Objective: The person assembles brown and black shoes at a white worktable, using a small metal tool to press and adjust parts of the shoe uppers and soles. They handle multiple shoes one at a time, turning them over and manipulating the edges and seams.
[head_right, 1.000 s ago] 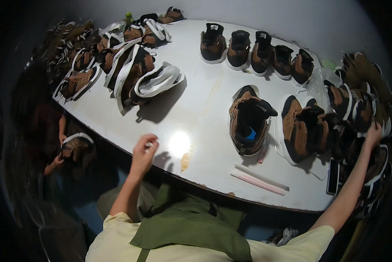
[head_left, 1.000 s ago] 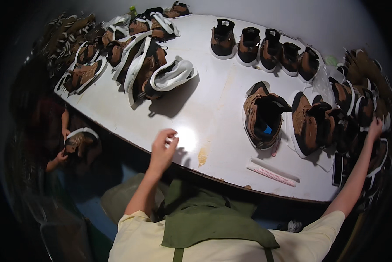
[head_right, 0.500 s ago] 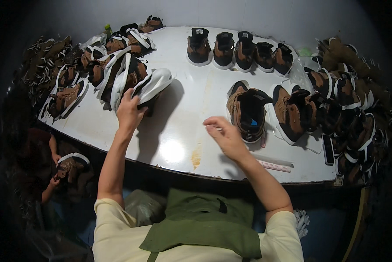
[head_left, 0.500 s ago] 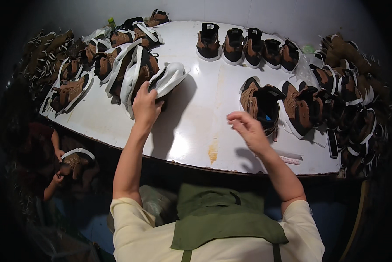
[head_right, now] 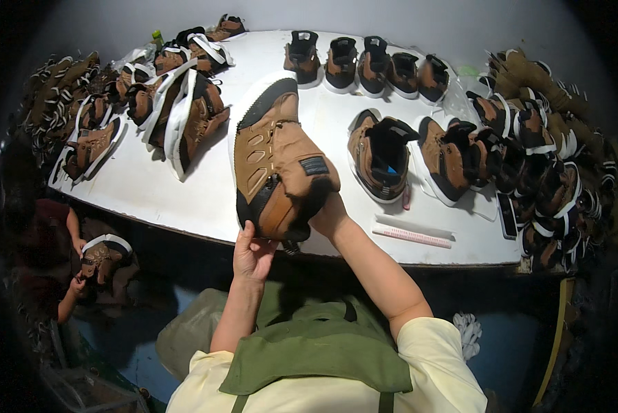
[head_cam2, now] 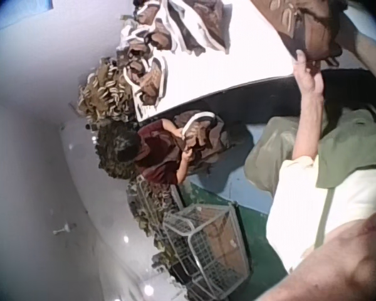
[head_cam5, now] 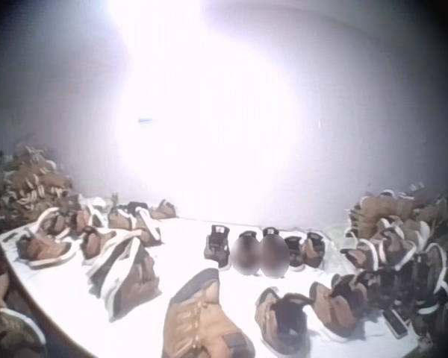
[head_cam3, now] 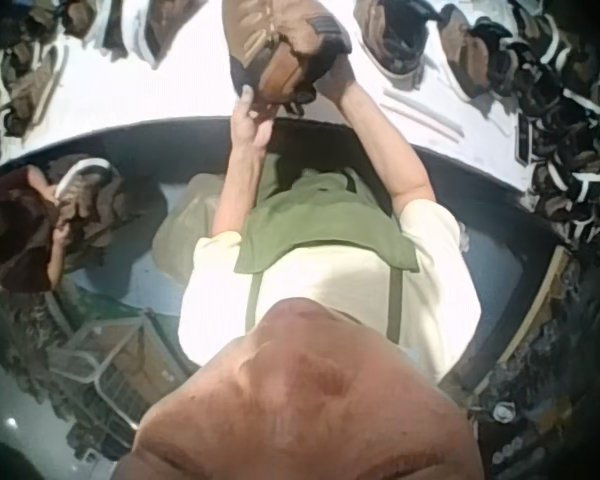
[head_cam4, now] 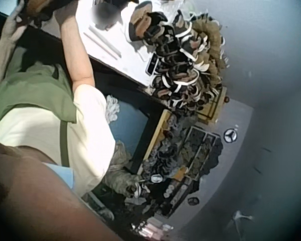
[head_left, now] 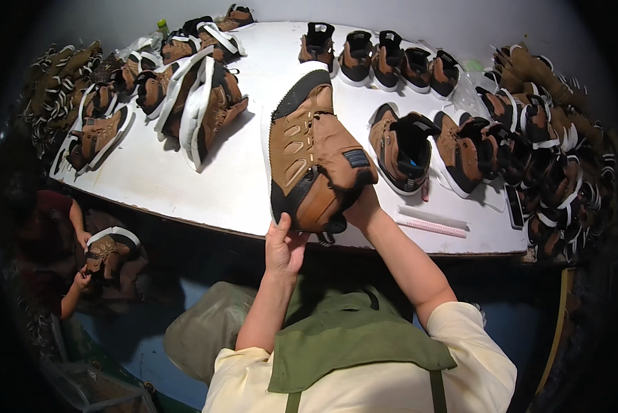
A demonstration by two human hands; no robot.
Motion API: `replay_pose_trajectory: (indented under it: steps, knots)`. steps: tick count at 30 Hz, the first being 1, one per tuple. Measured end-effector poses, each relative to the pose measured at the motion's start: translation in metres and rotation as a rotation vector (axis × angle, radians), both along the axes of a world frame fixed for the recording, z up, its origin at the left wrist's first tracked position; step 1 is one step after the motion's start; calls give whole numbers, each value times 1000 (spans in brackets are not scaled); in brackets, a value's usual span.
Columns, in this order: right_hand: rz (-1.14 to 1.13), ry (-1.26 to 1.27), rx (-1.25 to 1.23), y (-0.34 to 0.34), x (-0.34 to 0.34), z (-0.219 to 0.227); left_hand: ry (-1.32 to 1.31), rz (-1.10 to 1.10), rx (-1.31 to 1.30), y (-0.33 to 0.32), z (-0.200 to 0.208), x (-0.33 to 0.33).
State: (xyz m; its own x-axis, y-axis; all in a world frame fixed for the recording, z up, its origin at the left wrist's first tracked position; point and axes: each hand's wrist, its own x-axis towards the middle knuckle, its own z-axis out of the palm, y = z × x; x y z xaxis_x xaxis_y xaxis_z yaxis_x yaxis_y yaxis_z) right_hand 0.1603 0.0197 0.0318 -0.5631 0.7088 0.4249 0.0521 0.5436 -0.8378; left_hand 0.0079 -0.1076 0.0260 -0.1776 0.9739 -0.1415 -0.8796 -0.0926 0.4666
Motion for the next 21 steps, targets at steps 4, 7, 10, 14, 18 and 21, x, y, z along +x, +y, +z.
replay_pose_trajectory:
  steps: [4, 7, 10, 14, 18, 21]
  knots:
    - [-80, 76, -168, 17, 17, -38, 6, -101, 6, -4, -6, 29]
    - [-54, 85, -280, 2, 22, -23, -16, -174, -13, -12, -17, 42]
    - [-33, 30, -347, -15, 29, -10, 31, -173, -12, -21, -9, 49]
    - [-44, -41, -381, -28, 38, -3, 444, -206, 21, -13, -16, 32]
    - [-39, -109, -397, -37, 40, 0, 504, -113, 21, 9, 5, 10]
    - [-40, -169, -410, -43, 40, 4, 500, -43, -6, 27, 20, -1]
